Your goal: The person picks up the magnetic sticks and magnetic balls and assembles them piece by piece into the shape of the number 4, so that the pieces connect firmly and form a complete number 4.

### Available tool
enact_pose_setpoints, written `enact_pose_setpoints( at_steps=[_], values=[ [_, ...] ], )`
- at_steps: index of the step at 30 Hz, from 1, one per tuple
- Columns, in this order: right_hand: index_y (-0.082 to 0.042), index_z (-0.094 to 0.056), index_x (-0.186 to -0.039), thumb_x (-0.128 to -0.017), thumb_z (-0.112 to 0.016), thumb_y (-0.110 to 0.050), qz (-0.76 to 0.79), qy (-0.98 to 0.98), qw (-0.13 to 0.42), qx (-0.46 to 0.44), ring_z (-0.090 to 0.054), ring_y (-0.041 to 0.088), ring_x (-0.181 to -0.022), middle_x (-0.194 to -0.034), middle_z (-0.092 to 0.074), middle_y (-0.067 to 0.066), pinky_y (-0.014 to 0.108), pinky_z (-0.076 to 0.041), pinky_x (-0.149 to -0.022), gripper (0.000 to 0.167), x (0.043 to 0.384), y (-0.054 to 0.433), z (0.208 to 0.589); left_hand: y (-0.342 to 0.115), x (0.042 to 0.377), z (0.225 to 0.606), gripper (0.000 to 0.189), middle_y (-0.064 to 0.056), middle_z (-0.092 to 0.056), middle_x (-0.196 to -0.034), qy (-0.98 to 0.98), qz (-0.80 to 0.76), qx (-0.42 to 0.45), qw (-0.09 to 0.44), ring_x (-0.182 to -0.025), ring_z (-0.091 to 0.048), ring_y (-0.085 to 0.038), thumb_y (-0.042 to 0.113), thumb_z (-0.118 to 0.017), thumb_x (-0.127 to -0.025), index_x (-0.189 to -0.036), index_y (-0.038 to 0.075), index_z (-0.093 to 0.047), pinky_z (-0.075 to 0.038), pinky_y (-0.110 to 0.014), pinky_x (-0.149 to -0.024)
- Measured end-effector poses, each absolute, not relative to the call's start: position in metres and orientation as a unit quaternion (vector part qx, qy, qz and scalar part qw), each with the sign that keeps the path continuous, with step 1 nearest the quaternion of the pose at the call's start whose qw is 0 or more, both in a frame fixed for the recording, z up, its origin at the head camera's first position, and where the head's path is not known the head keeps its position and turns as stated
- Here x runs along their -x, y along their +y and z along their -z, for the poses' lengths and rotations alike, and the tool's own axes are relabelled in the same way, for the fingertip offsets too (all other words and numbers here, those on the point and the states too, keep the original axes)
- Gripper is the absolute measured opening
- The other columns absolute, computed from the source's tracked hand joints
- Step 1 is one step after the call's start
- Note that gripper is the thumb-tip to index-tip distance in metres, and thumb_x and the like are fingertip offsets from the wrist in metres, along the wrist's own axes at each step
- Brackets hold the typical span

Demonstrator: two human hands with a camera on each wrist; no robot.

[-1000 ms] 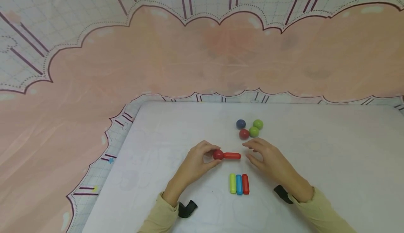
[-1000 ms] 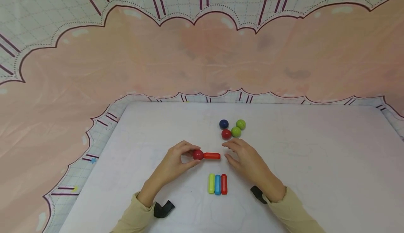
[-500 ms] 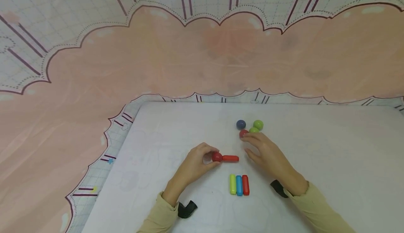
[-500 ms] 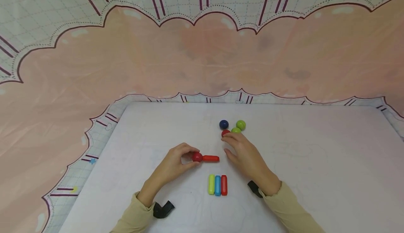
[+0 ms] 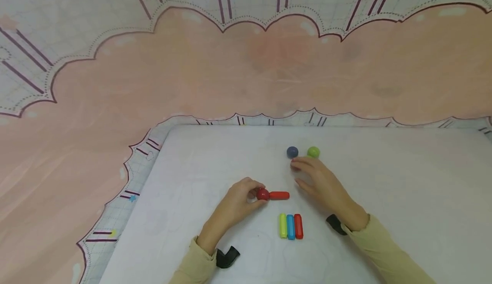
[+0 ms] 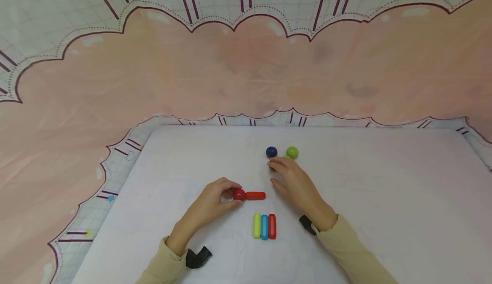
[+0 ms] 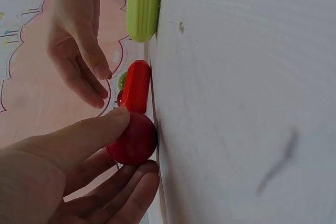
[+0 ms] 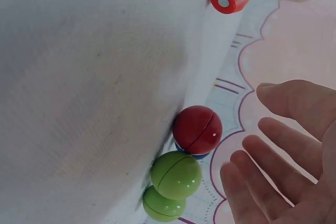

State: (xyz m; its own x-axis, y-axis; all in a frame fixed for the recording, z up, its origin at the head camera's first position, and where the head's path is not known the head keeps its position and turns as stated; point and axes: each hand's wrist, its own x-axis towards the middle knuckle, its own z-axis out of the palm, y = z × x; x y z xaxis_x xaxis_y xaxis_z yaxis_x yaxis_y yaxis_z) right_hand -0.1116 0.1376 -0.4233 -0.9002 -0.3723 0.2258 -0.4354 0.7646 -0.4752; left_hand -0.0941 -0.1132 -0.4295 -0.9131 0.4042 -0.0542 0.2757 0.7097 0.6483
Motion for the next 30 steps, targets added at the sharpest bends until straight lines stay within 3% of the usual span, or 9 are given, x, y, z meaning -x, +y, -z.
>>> enact_pose_setpoints(
  at_steps=[14, 30],
  values=[
    [-0.001, -0.062, -0.130, -0.082, -0.081, -0.008, -0.256, -0.947, 0.067, -0.183, -0.054, 0.033, -0.124, -0.135, -0.057, 0.016, 0.047, -0.049, -0.102, 0.052, 0.119, 0.135, 0.422, -0.112, 0.092, 0.431, 0.034, 0.003, -0.065, -0.099, 0.921, -0.331, -0.190, 0.081, -0.089, -0.062, -0.010, 0.019, -0.080, -0.085, -0.116, 0.010, -0.070, -0.056, -0.024, -0.081],
    [0.000, -0.065, -0.125, -0.084, -0.078, -0.007, -0.263, -0.948, 0.054, -0.173, -0.054, 0.033, -0.123, -0.133, -0.058, 0.017, 0.046, -0.050, -0.101, 0.043, 0.129, 0.127, 0.421, -0.112, 0.093, 0.431, 0.033, 0.001, -0.066, -0.100, 0.920, -0.331, -0.193, 0.084, -0.089, -0.062, -0.010, 0.020, -0.080, -0.085, -0.115, 0.009, -0.070, -0.055, -0.024, -0.081]
  ],
)
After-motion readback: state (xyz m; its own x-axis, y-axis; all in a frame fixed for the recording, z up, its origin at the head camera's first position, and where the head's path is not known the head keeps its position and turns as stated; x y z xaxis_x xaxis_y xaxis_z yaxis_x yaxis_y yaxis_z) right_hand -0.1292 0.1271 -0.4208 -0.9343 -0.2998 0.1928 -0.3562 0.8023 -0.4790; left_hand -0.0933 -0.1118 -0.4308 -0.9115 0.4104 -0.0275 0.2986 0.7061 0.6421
